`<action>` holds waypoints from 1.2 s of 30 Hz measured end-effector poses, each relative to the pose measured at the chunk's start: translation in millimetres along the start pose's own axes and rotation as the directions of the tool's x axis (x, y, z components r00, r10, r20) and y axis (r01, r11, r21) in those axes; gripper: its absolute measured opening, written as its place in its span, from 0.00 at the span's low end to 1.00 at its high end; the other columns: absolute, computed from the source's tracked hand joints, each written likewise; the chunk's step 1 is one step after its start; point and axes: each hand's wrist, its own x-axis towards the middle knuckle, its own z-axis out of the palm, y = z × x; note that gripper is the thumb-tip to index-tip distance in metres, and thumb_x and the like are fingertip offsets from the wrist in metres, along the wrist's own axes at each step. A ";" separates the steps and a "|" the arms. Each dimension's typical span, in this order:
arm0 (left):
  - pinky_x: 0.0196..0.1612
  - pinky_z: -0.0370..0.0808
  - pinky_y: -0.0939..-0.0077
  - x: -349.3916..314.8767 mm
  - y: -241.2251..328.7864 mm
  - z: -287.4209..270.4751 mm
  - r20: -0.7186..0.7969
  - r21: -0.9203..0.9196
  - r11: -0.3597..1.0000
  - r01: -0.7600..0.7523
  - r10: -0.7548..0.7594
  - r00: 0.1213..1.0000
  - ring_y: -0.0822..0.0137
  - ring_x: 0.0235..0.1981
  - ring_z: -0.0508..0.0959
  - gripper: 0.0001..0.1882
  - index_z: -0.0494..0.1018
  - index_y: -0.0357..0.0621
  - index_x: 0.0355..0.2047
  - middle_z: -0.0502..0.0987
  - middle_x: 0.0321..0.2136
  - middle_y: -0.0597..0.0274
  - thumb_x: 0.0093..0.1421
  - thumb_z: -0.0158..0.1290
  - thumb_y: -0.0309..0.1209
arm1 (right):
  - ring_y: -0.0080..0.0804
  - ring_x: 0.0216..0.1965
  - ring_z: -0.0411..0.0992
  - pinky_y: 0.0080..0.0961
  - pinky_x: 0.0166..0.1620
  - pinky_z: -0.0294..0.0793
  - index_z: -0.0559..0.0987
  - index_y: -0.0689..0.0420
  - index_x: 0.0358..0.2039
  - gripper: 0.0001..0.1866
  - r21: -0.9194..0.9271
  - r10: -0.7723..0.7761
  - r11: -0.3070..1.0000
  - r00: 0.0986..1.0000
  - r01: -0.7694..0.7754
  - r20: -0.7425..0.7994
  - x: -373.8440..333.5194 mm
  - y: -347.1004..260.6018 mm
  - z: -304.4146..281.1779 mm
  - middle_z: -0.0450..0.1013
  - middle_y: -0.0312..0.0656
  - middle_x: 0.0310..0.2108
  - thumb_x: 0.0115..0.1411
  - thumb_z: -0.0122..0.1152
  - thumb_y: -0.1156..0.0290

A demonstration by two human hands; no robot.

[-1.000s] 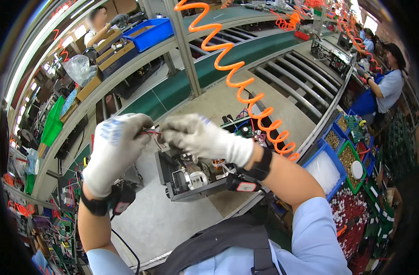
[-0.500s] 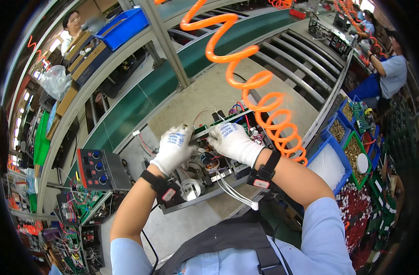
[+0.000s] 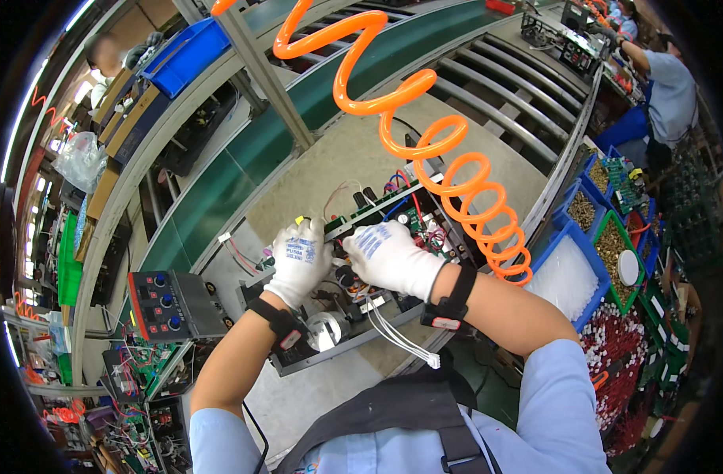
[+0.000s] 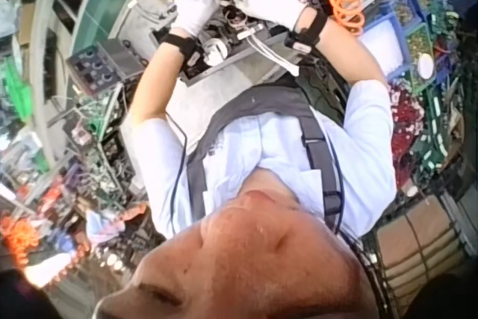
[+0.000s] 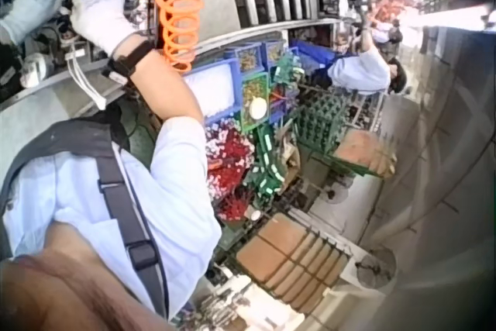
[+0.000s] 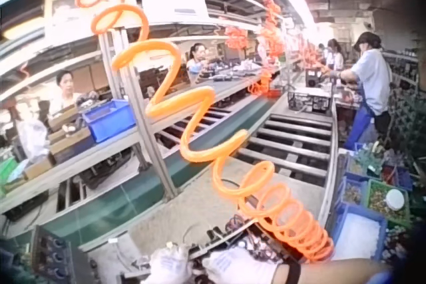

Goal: The worker is assembling the internal wiring and circuit boards of a solar inverter on a factory assembly line.

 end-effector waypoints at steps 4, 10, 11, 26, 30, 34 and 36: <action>0.41 0.71 0.58 -2.8 4.7 7.4 -0.134 -0.091 0.996 -0.019 0.007 0.991 0.50 0.35 0.78 0.16 0.71 0.42 0.40 0.77 0.33 0.49 0.49 0.53 0.30 | 0.44 0.33 0.76 0.44 0.37 0.72 0.76 0.54 0.32 0.11 -0.001 0.031 1.000 0.999 -0.031 -0.012 7.7 -1.6 9.6 0.75 0.44 0.28 0.59 0.50 0.60; 0.43 0.71 0.58 0.6 13.0 8.5 -0.015 -0.158 0.985 0.064 -0.067 0.998 0.49 0.34 0.78 0.15 0.73 0.43 0.40 0.79 0.30 0.47 0.51 0.50 0.29 | 0.44 0.33 0.77 0.43 0.35 0.74 0.76 0.54 0.33 0.11 -0.008 0.089 0.996 0.995 -0.089 -0.043 6.9 -2.0 6.6 0.77 0.44 0.28 0.60 0.50 0.61; 0.44 0.72 0.58 0.3 14.3 7.2 -0.050 -0.172 0.982 0.074 -0.084 0.995 0.50 0.35 0.78 0.15 0.75 0.42 0.40 0.80 0.29 0.48 0.51 0.50 0.30 | 0.44 0.33 0.77 0.42 0.34 0.74 0.76 0.54 0.33 0.11 -0.025 0.079 0.996 0.995 -0.080 -0.060 6.7 -1.7 6.5 0.77 0.44 0.28 0.60 0.50 0.61; 0.32 0.73 0.79 4.6 0.5 4.8 0.033 -0.777 0.585 0.234 -0.334 0.942 0.72 0.26 0.77 0.10 0.78 0.35 0.38 0.80 0.28 0.58 0.57 0.54 0.27 | 0.39 0.42 0.71 0.33 0.47 0.69 0.74 0.62 0.48 0.22 0.532 0.140 0.840 0.902 0.110 -0.408 -62.0 58.4 -61.1 0.74 0.47 0.37 0.60 0.54 0.58; 0.29 0.68 0.86 29.1 -2.6 -24.0 -0.217 -0.970 0.210 -0.120 -0.529 0.820 0.79 0.26 0.71 0.07 0.78 0.37 0.36 0.76 0.25 0.68 0.58 0.53 0.23 | 0.33 0.36 0.73 0.29 0.39 0.72 0.76 0.64 0.45 0.19 0.798 0.487 0.583 0.851 -0.151 -0.195 -101.0 88.6 -61.6 0.75 0.47 0.36 0.57 0.57 0.65; 0.35 0.76 0.75 66.3 -138.5 -23.8 -0.205 -0.978 0.193 -0.080 -0.805 0.557 0.66 0.29 0.79 0.12 0.72 0.32 0.42 0.77 0.31 0.54 0.57 0.50 0.21 | 0.37 0.34 0.74 0.28 0.39 0.74 0.74 0.64 0.49 0.21 0.488 0.211 0.872 0.929 -0.038 -0.303 -111.7 93.4 -49.9 0.74 0.48 0.37 0.53 0.59 0.73; 0.41 0.76 0.68 64.2 -140.3 -24.0 -0.426 -0.713 0.663 0.228 -0.668 0.611 0.61 0.36 0.78 0.18 0.70 0.32 0.48 0.76 0.37 0.48 0.55 0.50 0.21 | 0.42 0.40 0.74 0.30 0.44 0.74 0.73 0.64 0.50 0.24 0.495 0.192 0.869 0.937 -0.023 -0.292 -107.5 92.3 -37.0 0.73 0.50 0.41 0.50 0.60 0.74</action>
